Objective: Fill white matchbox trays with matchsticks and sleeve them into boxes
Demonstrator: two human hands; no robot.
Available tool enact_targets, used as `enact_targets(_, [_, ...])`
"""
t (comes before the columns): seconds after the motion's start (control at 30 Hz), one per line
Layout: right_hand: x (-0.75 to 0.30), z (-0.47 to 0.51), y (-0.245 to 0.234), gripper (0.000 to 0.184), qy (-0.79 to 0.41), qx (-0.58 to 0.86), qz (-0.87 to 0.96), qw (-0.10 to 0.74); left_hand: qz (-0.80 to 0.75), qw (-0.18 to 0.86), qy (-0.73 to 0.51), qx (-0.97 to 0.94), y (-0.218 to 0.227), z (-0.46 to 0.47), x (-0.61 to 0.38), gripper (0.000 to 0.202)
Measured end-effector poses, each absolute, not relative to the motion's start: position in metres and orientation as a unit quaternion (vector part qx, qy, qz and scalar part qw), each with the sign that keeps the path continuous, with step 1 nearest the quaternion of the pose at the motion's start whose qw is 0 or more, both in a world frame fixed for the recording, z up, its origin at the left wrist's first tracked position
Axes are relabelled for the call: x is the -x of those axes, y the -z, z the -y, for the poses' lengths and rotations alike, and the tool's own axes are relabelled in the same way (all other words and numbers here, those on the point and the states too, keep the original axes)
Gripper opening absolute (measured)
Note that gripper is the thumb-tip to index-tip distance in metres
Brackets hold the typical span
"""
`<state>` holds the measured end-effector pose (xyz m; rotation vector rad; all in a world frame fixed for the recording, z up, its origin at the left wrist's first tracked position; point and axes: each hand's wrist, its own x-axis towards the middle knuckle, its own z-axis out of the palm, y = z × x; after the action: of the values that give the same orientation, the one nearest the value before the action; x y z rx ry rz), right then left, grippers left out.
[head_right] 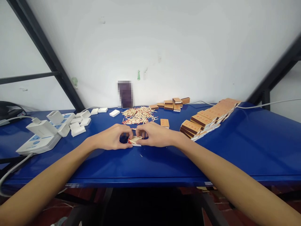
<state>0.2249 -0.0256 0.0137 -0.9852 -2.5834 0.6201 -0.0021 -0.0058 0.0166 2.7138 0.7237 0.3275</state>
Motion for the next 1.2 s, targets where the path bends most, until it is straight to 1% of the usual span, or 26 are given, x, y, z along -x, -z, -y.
enact_targets(0.27, [-0.218,0.021,-0.003,0.014,-0.178,0.348,0.903,0.178,-0.249,0.172,-0.123,-0.945,-0.015,0.005,0.001,0.021])
enact_targets(0.4, [-0.223,0.019,-0.004,0.012,-0.200,0.344,0.898,0.187,-0.243,0.180,-0.126,-0.945,-0.013,0.003,0.001,0.024])
enact_targets(0.53, [-0.229,0.016,-0.006,0.010,-0.224,0.353,0.891,0.173,-0.240,0.181,-0.128,-0.945,-0.013,0.002,0.002,0.027])
enact_targets(0.7, [-0.229,0.016,-0.007,0.007,-0.220,0.360,0.892,0.160,-0.243,0.198,-0.128,-0.941,-0.012,0.000,0.004,0.020])
enact_targets(0.87, [-0.226,0.016,-0.005,0.011,-0.212,0.366,0.892,0.160,-0.240,0.224,-0.130,-0.936,-0.009,-0.003,0.003,0.022])
enact_targets(1.07, [-0.230,0.012,-0.007,0.027,-0.283,0.341,0.885,0.144,-0.238,0.247,-0.139,-0.929,-0.008,-0.003,0.000,0.023])
enact_targets(1.2, [-0.233,0.011,-0.010,0.028,-0.310,0.333,0.881,0.130,-0.250,0.245,-0.149,-0.925,-0.008,-0.002,0.000,0.019])
